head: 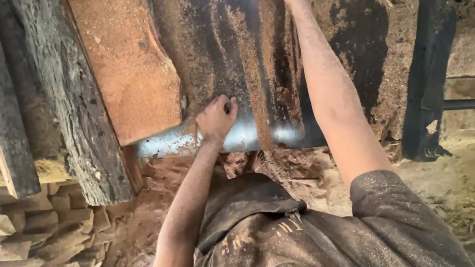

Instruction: The person uses a large horizontal band saw to mill a log into planks, repeatedly positioning the log on the carriage and pushing the saw through the wood.

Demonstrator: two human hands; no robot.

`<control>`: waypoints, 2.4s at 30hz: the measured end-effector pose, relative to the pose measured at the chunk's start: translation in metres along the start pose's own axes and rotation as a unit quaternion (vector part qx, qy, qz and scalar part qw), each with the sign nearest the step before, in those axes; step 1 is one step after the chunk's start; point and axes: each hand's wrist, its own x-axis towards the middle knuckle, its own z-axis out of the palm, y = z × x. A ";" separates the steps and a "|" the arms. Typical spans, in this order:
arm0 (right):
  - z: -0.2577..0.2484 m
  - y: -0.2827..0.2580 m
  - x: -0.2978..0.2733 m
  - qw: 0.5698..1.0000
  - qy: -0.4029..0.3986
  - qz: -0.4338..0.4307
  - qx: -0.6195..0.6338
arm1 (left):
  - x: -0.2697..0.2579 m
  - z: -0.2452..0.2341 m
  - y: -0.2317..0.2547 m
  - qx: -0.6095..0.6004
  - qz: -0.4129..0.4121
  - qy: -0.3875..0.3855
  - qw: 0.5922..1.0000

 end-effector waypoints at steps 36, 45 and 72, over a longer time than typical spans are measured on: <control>-0.090 -0.077 -0.412 0.990 -0.015 0.012 -0.141 | -0.048 0.021 0.118 -0.073 -0.168 -0.188 0.965; -0.105 -0.076 -0.511 0.998 -0.047 0.048 0.004 | -0.148 0.023 0.095 -0.060 -0.126 -0.166 0.976; -0.351 0.018 -0.926 0.765 -0.025 0.427 0.482 | -0.314 -0.055 0.110 -0.087 0.171 0.073 0.979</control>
